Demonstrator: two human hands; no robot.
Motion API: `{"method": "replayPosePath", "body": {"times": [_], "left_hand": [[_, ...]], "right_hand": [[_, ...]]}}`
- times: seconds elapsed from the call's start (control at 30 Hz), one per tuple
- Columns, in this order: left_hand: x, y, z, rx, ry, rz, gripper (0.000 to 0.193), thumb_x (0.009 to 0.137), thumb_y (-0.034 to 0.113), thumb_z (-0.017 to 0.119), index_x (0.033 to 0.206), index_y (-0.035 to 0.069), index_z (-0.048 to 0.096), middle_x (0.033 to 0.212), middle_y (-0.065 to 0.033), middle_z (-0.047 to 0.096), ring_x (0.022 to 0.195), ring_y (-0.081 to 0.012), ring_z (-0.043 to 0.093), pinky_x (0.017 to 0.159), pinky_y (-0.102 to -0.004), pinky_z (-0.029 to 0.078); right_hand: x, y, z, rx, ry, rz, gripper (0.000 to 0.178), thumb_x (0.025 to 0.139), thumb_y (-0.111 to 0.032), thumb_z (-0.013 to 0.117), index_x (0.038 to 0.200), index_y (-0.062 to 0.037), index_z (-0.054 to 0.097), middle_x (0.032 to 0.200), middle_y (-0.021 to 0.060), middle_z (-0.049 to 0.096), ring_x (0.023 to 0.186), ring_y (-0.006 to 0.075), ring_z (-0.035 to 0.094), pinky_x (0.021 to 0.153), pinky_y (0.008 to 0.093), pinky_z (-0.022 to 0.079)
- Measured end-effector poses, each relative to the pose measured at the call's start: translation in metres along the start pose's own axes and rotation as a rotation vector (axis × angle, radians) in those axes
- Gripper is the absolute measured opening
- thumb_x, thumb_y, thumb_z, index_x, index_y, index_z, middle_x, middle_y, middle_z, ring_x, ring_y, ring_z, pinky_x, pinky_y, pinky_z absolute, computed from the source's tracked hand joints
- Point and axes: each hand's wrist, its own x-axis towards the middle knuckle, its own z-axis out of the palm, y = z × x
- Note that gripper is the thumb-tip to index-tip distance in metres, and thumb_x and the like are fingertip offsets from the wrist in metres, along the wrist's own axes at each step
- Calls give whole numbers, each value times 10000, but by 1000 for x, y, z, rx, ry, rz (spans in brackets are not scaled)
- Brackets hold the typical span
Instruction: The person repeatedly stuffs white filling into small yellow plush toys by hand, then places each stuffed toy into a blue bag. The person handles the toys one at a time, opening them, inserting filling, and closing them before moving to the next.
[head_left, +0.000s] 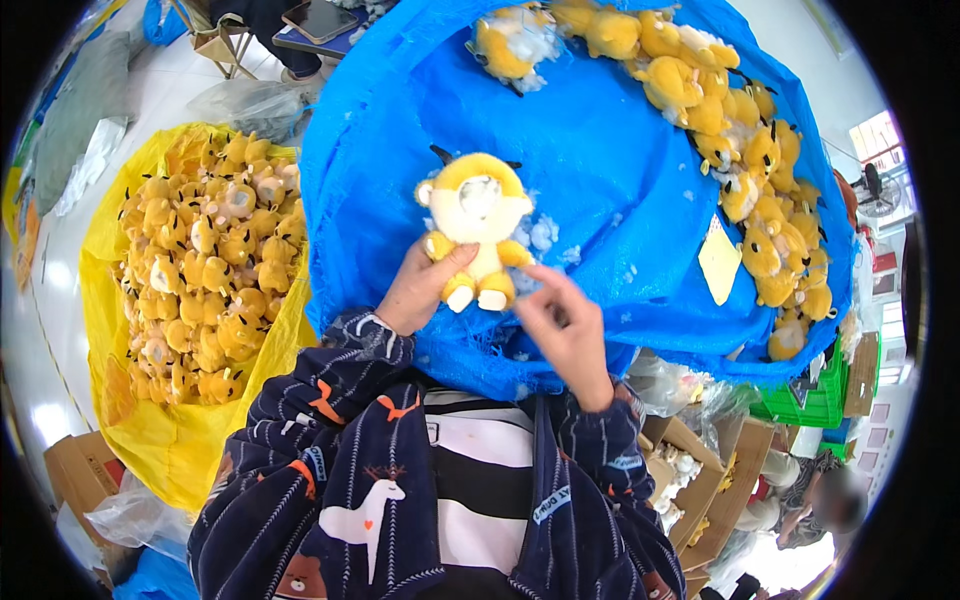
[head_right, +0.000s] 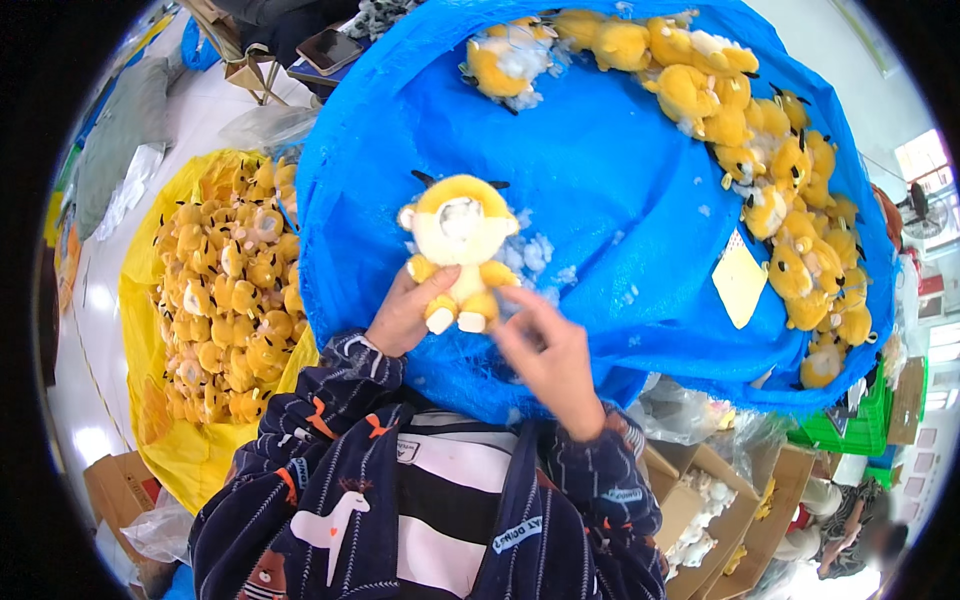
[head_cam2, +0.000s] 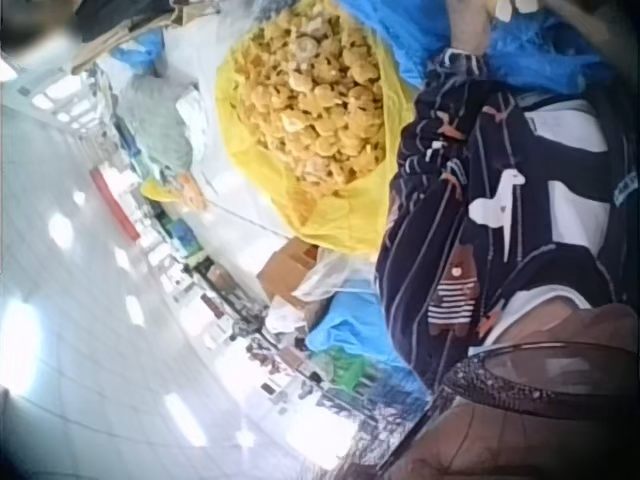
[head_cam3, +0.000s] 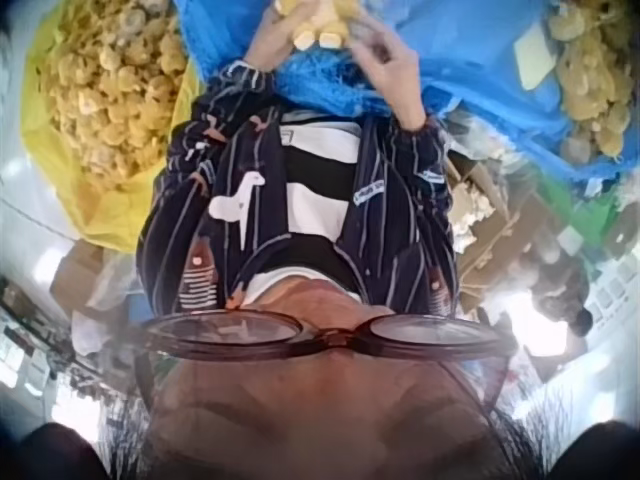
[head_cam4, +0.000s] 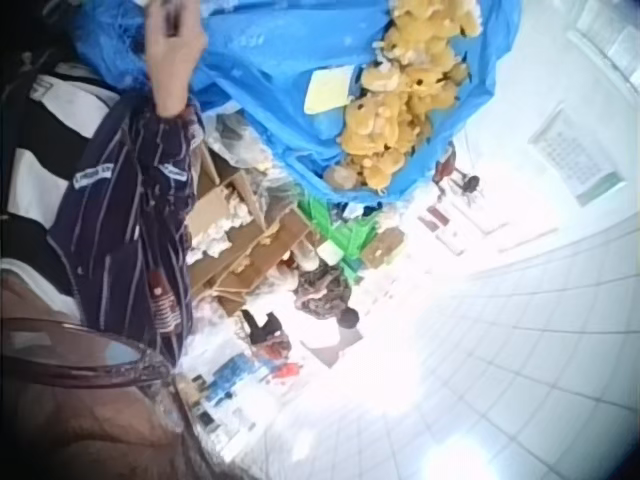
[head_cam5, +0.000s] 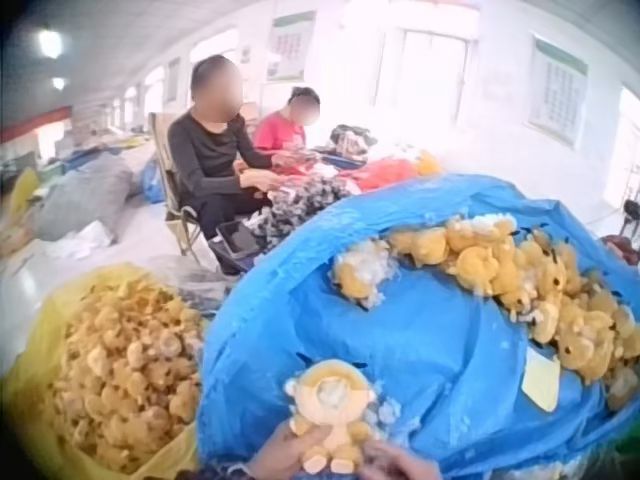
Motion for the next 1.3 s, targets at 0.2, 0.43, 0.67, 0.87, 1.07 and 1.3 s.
{"method": "replayPosePath", "body": {"times": [0.2,0.43,0.67,0.87,1.07,1.3], "left_hand": [[0,-1,10,-61,29,45,312,900,118,571,1190,20,510,1110,-51,584,1001,-124,567,834,-259,470],[1,-2,9,-93,56,68,357,903,116,568,1229,16,464,1136,-55,568,1013,-133,565,839,-264,469],[-2,-9,12,11,130,125,372,886,75,573,1232,17,451,1148,-60,559,1034,-135,549,850,-263,462],[-7,-4,10,187,176,228,439,852,23,600,1248,-11,415,1177,-99,538,1064,-165,542,882,-292,461],[-1,-10,3,493,203,518,424,805,19,654,1188,-27,479,1141,-118,574,1035,-175,568,860,-307,474],[-11,23,-30,387,182,564,593,768,50,704,1275,8,400,1204,-107,523,1065,-177,548,883,-321,468]], "right_hand": [[-1,1,21,-495,135,-380,250,745,-95,709,952,-58,573,736,71,583,604,186,603,511,290,468],[2,14,26,398,183,217,203,821,-125,658,960,-44,534,637,9,549,568,39,516,459,196,359],[-8,-18,25,-690,-19,-453,487,682,-93,669,1151,-89,538,945,74,572,643,229,612,523,304,485],[4,-3,32,-570,-49,-507,430,695,-179,713,1053,-31,526,845,123,561,656,257,610,529,336,477],[10,27,53,450,-120,264,244,858,-233,616,772,-13,556,565,17,502,493,124,513,469,262,400],[21,-36,15,240,-458,128,225,865,-208,626,796,5,604,636,-4,550,590,40,485,525,225,400]]}}
